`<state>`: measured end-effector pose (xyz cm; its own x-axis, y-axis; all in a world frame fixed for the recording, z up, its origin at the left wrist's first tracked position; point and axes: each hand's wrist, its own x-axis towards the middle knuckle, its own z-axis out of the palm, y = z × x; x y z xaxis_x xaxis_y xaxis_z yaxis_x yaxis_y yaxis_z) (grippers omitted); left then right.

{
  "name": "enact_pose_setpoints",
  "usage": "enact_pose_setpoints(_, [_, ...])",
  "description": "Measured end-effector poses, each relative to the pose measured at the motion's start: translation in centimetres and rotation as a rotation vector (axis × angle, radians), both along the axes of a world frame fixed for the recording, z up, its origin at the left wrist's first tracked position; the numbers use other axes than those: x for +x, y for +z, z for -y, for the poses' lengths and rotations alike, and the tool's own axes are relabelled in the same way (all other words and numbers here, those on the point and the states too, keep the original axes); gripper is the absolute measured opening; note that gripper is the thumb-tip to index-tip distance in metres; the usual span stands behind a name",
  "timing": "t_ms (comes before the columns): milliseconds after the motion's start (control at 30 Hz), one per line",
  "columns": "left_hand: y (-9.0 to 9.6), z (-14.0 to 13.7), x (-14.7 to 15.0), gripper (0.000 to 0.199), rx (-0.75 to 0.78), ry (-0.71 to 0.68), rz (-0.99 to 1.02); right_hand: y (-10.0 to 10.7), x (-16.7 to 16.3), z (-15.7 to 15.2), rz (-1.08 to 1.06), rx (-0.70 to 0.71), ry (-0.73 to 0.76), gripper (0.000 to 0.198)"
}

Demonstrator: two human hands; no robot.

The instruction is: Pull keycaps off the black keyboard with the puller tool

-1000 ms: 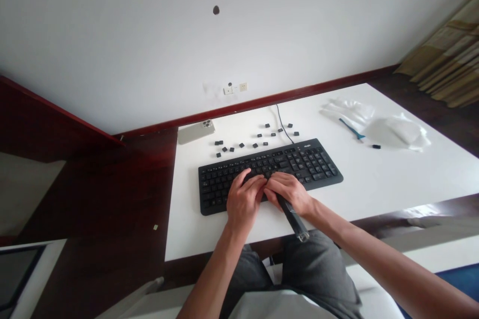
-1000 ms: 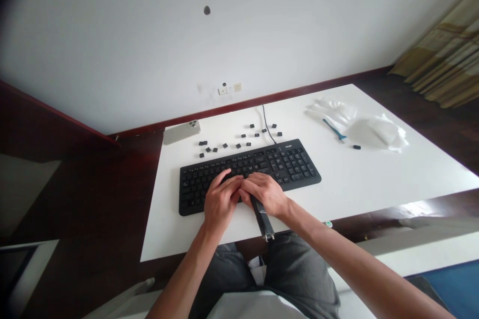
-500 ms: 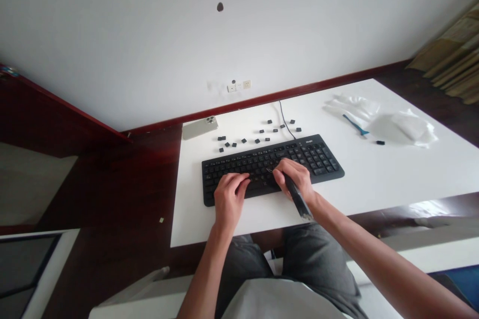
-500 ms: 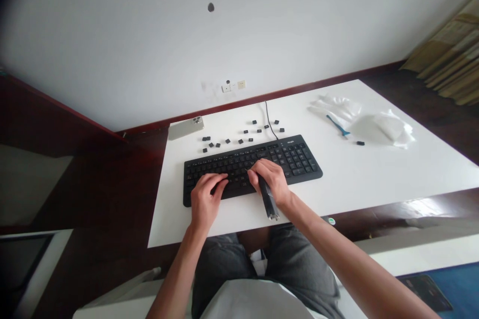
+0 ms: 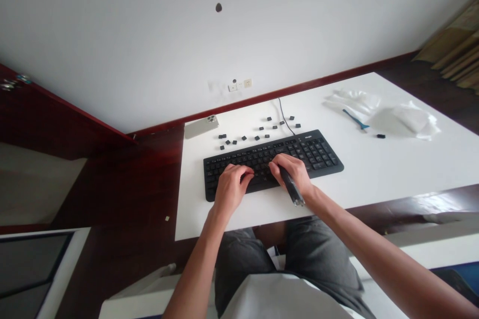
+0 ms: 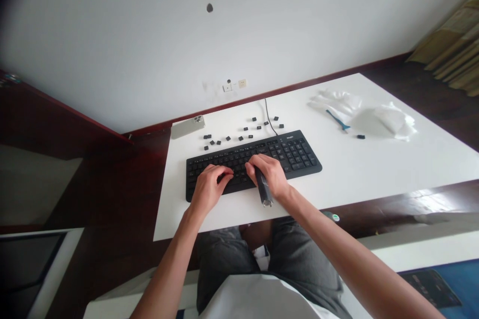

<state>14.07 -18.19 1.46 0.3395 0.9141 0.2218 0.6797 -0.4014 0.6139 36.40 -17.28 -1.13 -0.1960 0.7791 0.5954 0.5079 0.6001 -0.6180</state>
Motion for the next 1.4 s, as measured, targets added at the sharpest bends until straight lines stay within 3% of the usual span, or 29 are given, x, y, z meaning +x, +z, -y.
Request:
enact_pose_setpoints(700, [0.3, 0.0, -0.3, 0.013, -0.064, 0.055, -0.052, 0.1, 0.0, -0.1, 0.012, -0.074, 0.013, 0.025])
enact_pose_setpoints(1133, [0.5, -0.1, 0.8, 0.012, -0.002, 0.084, -0.263, 0.1, 0.0, -0.2, -0.003, -0.097, 0.008, 0.026])
enact_pose_setpoints(1400, [1.5, -0.7, 0.3, 0.014, -0.137, 0.064, -0.256, 0.1, 0.0, -0.3, -0.008, -0.085, 0.012, 0.026])
